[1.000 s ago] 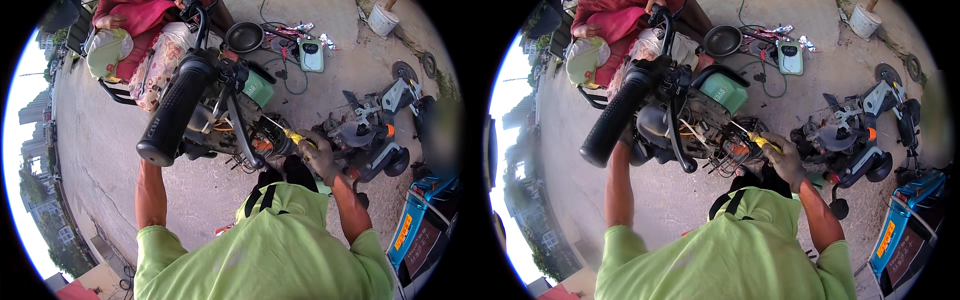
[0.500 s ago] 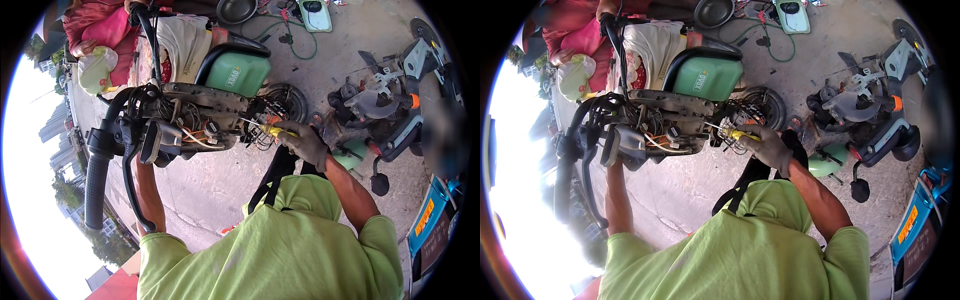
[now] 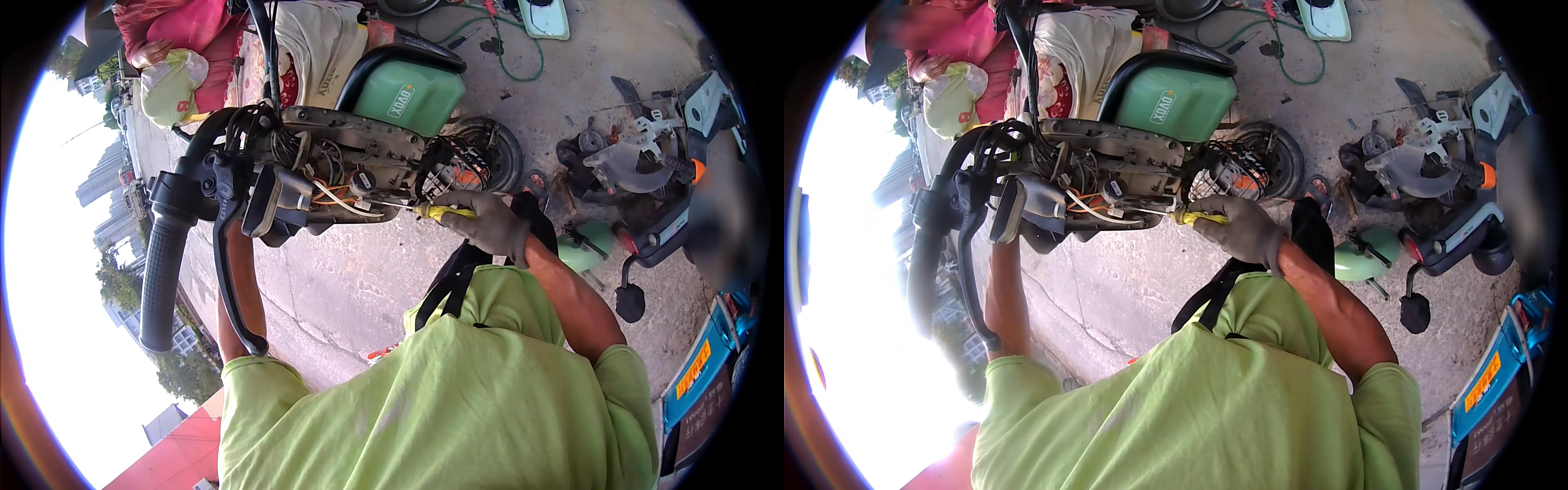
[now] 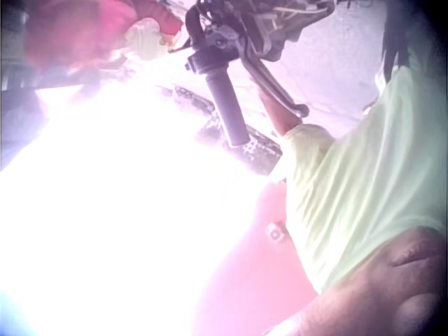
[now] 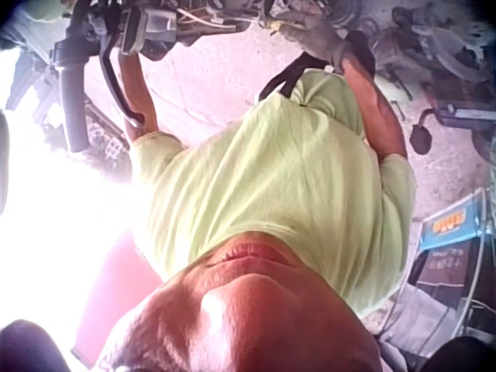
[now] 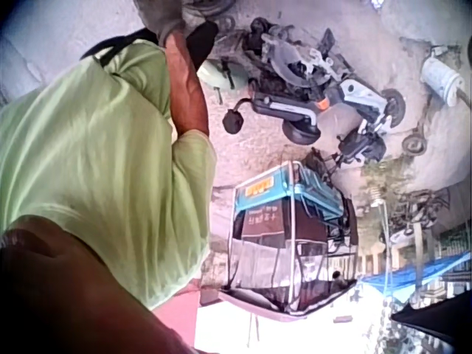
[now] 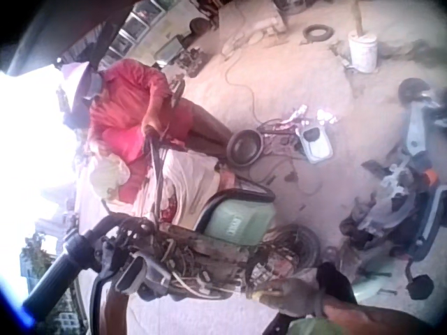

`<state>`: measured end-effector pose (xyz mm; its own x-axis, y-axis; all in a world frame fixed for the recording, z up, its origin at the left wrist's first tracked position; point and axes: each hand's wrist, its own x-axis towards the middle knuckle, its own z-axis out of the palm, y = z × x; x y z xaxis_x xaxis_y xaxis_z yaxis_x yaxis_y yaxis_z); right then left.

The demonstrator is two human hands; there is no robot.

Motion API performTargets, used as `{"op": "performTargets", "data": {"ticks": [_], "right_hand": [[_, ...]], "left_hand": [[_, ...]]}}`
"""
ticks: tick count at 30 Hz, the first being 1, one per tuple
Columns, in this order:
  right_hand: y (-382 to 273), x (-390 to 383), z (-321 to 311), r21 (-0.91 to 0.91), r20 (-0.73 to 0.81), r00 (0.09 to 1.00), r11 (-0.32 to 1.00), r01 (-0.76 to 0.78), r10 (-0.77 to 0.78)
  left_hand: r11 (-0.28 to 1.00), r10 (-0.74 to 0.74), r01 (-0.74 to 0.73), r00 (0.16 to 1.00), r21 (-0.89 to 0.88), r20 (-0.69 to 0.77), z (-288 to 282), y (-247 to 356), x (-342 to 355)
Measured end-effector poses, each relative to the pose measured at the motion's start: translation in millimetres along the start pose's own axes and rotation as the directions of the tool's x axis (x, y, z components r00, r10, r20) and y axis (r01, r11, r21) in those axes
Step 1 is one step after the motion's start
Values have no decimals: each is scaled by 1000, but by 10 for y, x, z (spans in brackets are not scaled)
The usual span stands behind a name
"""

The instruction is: The person uses a yellow screwdriver to remove screws from the front cover of a green electric scooter, then detaches the cover and sets it aside. They continue to unscrew and adjust components near the handlebars and front basket area.

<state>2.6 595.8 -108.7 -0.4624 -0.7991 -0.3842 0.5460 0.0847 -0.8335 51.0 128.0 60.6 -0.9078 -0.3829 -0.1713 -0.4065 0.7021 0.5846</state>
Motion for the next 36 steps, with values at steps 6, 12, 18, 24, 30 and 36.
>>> {"op": "performTargets", "data": {"ticks": [6, 12, 18, 24, 30, 36], "right_hand": [[153, -29, 303, -12, -123, 992, 1000, 20, -21], [191, -132, 632, -102, -237, 971, 995, -18, -7], [342, -131, 1050, -270, -424, 872, 953, 134, -243], [495, -144, 1464, -221, -514, 841, 973, 60, -169], [469, -174, 1856, -219, -549, 819, 974, 48, -164], [664, -188, 1859, 41, -422, 902, 992, 119, -91]], "left_hand": [[997, 76, -75, 997, -12, 33, 13, -115, 54], [971, 235, -228, 966, -76, 110, 43, -420, 279], [610, 696, -705, 695, 361, 181, 0, -932, 816], [644, 570, -669, 743, 371, 351, 25, -536, 825], [728, 501, -562, 827, 392, 255, 72, -318, 641], [646, 662, -651, 738, 398, 131, 66, -588, 403]]}}
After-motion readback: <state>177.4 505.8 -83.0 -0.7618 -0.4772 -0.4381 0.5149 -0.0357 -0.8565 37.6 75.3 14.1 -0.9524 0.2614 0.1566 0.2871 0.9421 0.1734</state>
